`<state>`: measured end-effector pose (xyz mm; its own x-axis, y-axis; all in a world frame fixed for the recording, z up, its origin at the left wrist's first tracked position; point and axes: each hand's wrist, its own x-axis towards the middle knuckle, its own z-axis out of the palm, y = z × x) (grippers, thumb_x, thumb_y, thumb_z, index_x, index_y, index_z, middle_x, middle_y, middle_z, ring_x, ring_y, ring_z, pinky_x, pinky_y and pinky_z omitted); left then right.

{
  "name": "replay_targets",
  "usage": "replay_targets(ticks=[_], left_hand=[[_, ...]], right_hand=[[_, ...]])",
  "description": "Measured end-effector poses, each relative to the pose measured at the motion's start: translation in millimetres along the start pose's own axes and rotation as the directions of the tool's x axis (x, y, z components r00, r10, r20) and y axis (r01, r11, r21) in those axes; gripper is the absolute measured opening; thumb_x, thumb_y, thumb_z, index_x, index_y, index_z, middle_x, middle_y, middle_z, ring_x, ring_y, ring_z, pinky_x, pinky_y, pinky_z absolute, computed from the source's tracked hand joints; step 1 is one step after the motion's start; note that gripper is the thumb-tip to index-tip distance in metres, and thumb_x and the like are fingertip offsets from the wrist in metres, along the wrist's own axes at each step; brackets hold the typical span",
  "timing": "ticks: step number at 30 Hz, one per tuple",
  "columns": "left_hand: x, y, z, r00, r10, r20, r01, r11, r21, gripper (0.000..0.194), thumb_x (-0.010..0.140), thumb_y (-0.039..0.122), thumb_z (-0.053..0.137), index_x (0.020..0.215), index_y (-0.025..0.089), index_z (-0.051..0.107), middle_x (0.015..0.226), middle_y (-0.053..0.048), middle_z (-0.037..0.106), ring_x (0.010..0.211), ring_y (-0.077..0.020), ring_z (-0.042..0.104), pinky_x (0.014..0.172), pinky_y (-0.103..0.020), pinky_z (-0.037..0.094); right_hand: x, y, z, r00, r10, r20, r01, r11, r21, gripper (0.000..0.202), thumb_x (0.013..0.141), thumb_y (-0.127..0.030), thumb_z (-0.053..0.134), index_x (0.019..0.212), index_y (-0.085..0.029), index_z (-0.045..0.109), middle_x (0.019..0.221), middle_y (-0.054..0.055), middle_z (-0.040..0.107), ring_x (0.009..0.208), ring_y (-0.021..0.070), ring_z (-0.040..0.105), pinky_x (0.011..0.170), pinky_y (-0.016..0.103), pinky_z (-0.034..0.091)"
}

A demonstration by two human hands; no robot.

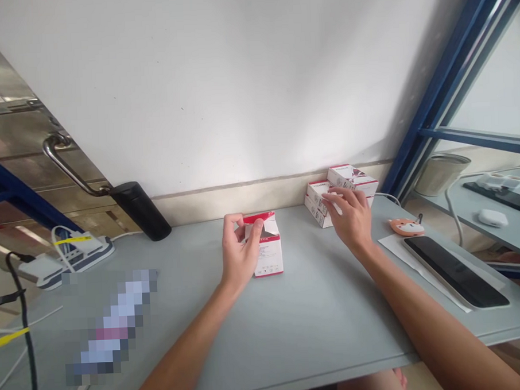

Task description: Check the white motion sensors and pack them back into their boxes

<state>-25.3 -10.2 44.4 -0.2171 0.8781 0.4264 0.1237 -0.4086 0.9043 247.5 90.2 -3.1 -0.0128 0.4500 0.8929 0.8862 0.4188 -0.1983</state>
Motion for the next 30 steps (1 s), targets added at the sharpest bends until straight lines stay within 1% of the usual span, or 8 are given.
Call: replay_targets(ticks=[2, 5, 8, 13, 16, 19, 24, 30], left_hand=[[0, -4, -0.8, 0.998, 0.057, -0.007, -0.057, 0.998, 0.034, 0.04, 0.098, 0.047, 0.069, 0.091, 0.027, 0.036, 0.095, 0.002, 0.058, 0.065, -0.0095, 0.06, 0.049, -0.02, 0.042], [1, -6, -1.8, 0.963, 0.264, -0.05, -0.25, 0.949, 0.191, 0.021, 0.102, 0.038, 0.063, 0.092, 0.024, 0.049, 0.105, -0.003, 0.057, 0.08, -0.013, 0.063, 0.062, -0.024, 0.051], [2, -4, -3.1, 0.923, 0.385, 0.02, -0.368, 0.866, 0.337, 0.009, 0.103, 0.029, 0.059, 0.096, 0.024, 0.061, 0.11, -0.006, 0.058, 0.094, -0.0173, 0.062, 0.071, -0.027, 0.053], [3, 0, -6.4, 0.951, 0.269, 0.152, -0.307, 0.883, 0.357, 0.026, 0.105, 0.021, 0.046, 0.101, 0.026, 0.071, 0.106, -0.006, 0.063, 0.082, -0.0172, 0.061, 0.072, -0.03, 0.052], [4, -4, -7.7, 0.954, 0.248, 0.166, -0.289, 0.908, 0.303, 0.033, 0.104, 0.021, 0.042, 0.108, 0.026, 0.074, 0.112, -0.008, 0.068, 0.1, -0.0227, 0.067, 0.09, -0.037, 0.055], [5, -9, -8.2, 0.961, 0.193, 0.197, -0.229, 0.957, 0.18, 0.031, 0.105, 0.027, 0.045, 0.118, 0.023, 0.072, 0.121, -0.01, 0.072, 0.115, -0.0272, 0.068, 0.1, -0.043, 0.055], [7, -16, -9.1, 0.989, 0.114, 0.089, -0.126, 0.982, 0.139, 0.029, 0.106, 0.031, 0.044, 0.111, 0.022, 0.071, 0.107, -0.007, 0.075, 0.101, -0.0241, 0.07, 0.092, -0.038, 0.056], [9, -20, -9.6, 0.966, 0.183, 0.182, -0.21, 0.968, 0.138, 0.032, 0.106, 0.026, 0.041, 0.109, 0.024, 0.072, 0.118, -0.007, 0.073, 0.11, -0.0235, 0.068, 0.099, -0.037, 0.053]], right_hand=[[0, -3, 1, 0.998, 0.049, -0.026, -0.045, 0.99, 0.13, 0.023, 0.105, -0.033, 0.058, 0.111, -0.027, 0.079, 0.117, 0.009, 0.077, 0.105, 0.0265, 0.071, 0.087, 0.042, 0.06], [1, -17, -2, 0.991, 0.122, -0.058, -0.102, 0.957, 0.27, 0.023, 0.106, -0.035, 0.058, 0.109, -0.025, 0.079, 0.111, 0.009, 0.078, 0.095, 0.0227, 0.075, 0.081, 0.038, 0.065], [3, -42, -13, 0.979, 0.171, -0.107, -0.122, 0.924, 0.362, 0.021, 0.104, -0.035, 0.061, 0.107, -0.025, 0.079, 0.107, 0.007, 0.078, 0.087, 0.0198, 0.076, 0.079, 0.037, 0.069], [5, -106, -43, 0.986, 0.133, -0.103, -0.043, 0.794, 0.607, 0.028, 0.102, -0.021, 0.065, 0.126, -0.031, 0.074, 0.114, 0.007, 0.074, 0.094, 0.0205, 0.076, 0.081, 0.039, 0.071], [6, -145, -51, 0.994, 0.104, -0.029, -0.05, 0.679, 0.732, 0.045, 0.104, -0.015, 0.059, 0.145, -0.034, 0.062, 0.119, 0.007, 0.071, 0.093, 0.0198, 0.076, 0.081, 0.038, 0.071], [8, -168, -45, 0.998, -0.055, 0.039, 0.006, 0.645, 0.764, 0.047, 0.104, -0.012, 0.055, 0.146, -0.034, 0.06, 0.121, 0.007, 0.072, 0.095, 0.0176, 0.076, 0.082, 0.033, 0.069], [11, -162, -28, 0.984, -0.166, 0.062, 0.09, 0.768, 0.633, 0.041, 0.104, -0.01, 0.052, 0.139, -0.03, 0.064, 0.119, 0.006, 0.074, 0.087, 0.0151, 0.076, 0.068, 0.027, 0.062], [13, -143, -22, 0.937, -0.35, -0.009, 0.312, 0.821, 0.479, 0.053, 0.098, -0.002, 0.05, 0.143, -0.031, 0.058, 0.12, 0.006, 0.077, 0.099, 0.0189, 0.075, 0.082, 0.033, 0.057]])
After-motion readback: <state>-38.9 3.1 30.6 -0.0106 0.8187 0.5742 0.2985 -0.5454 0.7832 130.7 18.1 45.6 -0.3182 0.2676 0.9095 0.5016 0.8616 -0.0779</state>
